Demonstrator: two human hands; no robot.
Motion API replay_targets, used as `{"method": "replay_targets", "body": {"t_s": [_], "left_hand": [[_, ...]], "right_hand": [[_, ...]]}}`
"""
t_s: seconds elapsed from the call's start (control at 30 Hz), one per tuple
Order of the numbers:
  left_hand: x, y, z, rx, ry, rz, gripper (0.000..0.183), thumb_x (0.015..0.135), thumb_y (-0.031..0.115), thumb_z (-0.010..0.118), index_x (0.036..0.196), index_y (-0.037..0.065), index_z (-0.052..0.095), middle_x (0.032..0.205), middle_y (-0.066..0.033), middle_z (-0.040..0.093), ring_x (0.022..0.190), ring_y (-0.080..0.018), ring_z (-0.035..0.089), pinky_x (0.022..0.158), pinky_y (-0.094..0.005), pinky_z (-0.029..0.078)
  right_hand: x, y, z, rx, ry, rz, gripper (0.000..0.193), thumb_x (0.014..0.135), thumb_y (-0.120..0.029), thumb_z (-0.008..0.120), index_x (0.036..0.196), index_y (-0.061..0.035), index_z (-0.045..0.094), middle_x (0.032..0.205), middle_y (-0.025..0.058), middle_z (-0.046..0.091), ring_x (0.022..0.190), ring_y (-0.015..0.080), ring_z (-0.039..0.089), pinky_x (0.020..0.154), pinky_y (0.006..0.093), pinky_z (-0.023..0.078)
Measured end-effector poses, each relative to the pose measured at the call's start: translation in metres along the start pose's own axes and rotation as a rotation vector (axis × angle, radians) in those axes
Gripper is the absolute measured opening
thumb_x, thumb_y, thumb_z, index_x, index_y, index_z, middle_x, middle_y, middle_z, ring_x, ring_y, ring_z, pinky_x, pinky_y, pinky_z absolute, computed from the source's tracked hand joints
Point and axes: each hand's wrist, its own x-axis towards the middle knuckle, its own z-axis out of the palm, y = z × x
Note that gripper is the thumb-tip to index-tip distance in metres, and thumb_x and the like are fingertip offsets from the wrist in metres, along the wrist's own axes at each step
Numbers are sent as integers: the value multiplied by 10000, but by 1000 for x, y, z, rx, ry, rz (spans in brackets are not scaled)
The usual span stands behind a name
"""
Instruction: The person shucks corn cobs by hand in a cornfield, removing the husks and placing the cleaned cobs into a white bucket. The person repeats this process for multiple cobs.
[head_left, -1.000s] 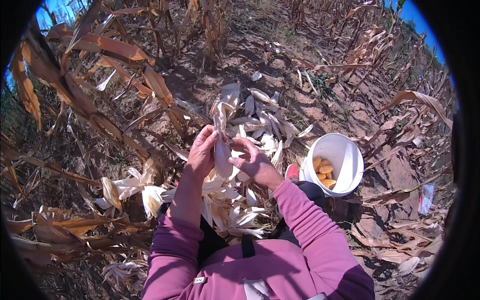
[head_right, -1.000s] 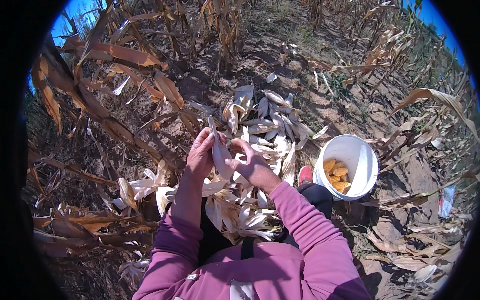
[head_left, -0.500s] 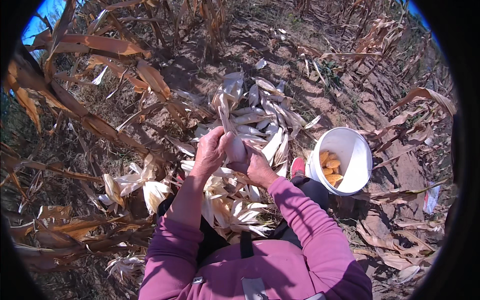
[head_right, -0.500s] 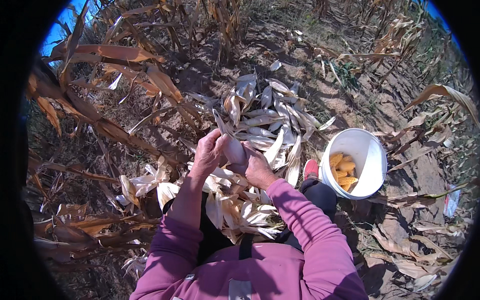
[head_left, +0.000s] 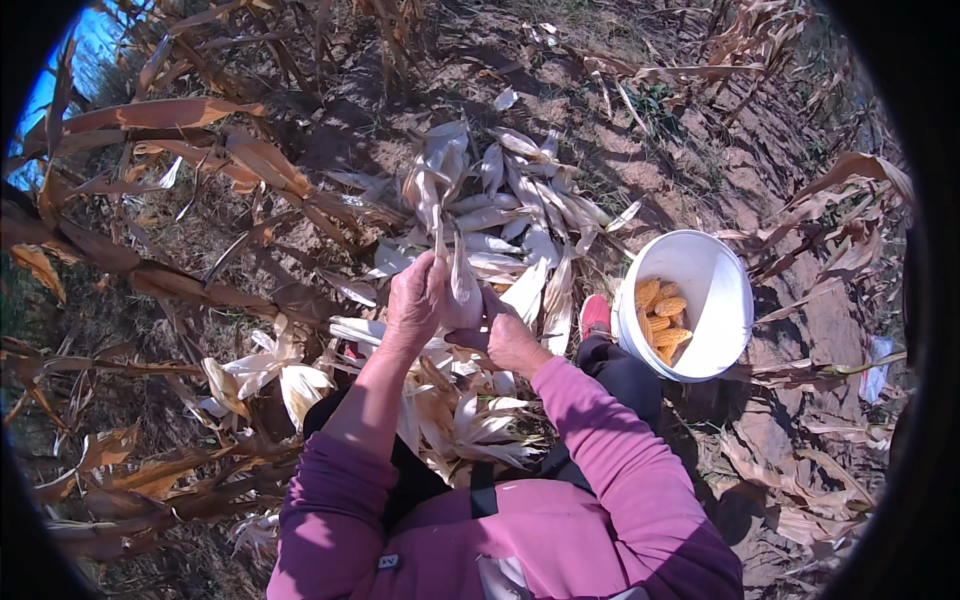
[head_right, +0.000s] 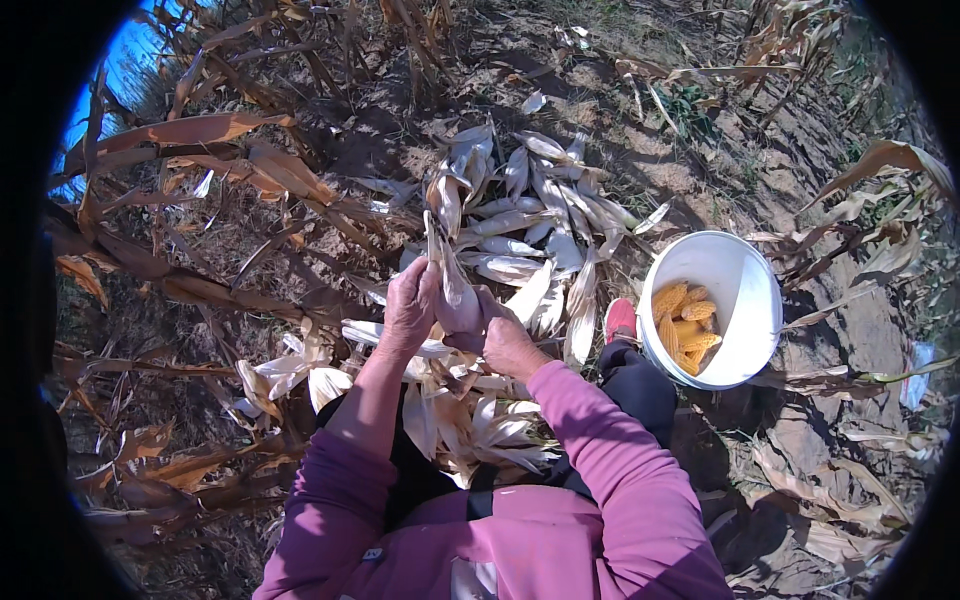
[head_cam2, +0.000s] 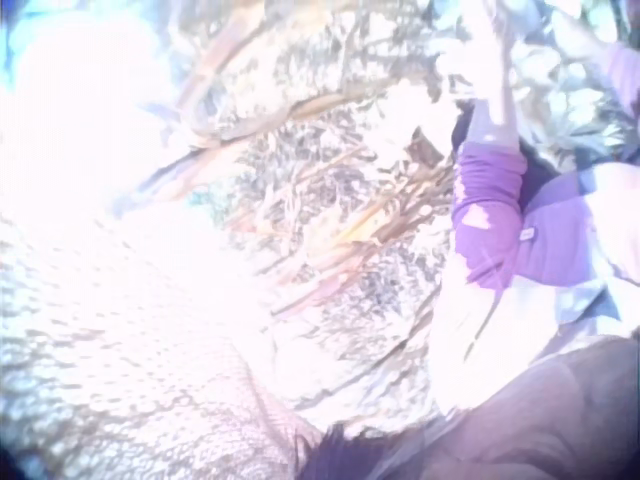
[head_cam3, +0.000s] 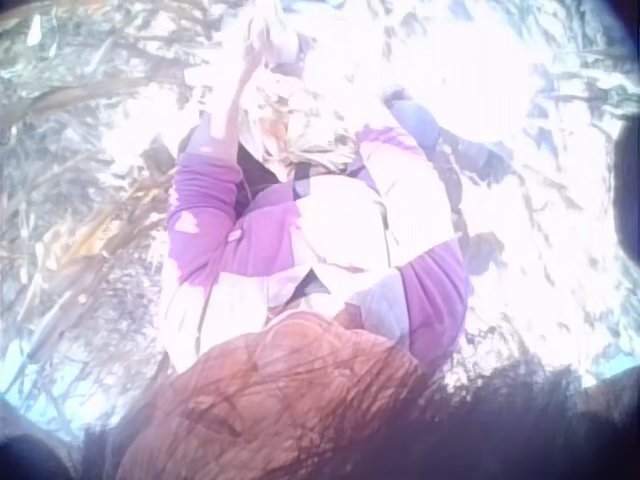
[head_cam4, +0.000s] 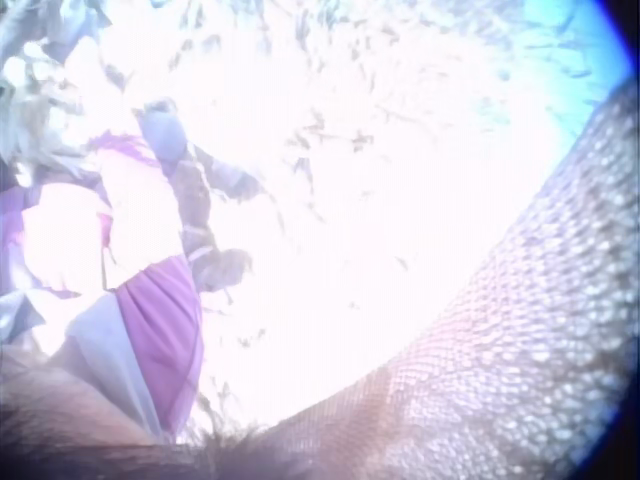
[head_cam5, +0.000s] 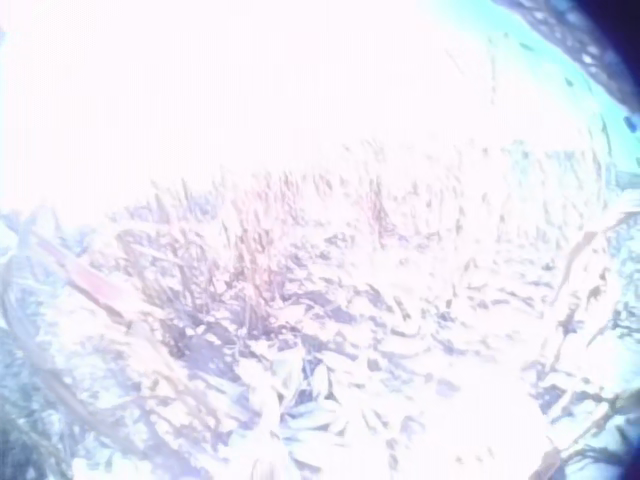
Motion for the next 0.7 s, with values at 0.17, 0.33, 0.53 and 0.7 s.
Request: {"method": "replay_targets", "body": {"t_s": [0.17,0.33,0.53,0.7], "left_hand": [[1,-8,21,-840,180,-453,194,989,223,506,1024,52,590,824,37,582,732,-50,518,624,-202,424],[3,11,24,-922,124,-470,236,1000,238,459,1104,44,546,937,-39,622,878,-129,598,780,-290,490],[7,10,-10,-963,-218,-372,224,1005,253,444,887,73,509,611,11,431,521,-90,408,561,-246,413],[-8,14,-11,216,-657,-249,304,969,316,526,977,16,575,712,-29,549,691,-129,550,643,-281,455]], "right_hand": [[1,5,-7,320,0,46,807,786,-422,752,1330,19,350,1216,158,541,1107,221,539,951,341,428],[18,32,-13,385,186,38,730,840,-530,652,1281,4,423,1128,110,564,1029,187,540,915,321,430],[20,27,-63,833,491,98,630,860,-468,659,1260,-26,456,1110,79,574,988,168,570,839,326,485],[14,9,-50,495,485,42,662,845,-459,684,1245,9,441,1055,103,601,961,195,580,828,336,480]]}}
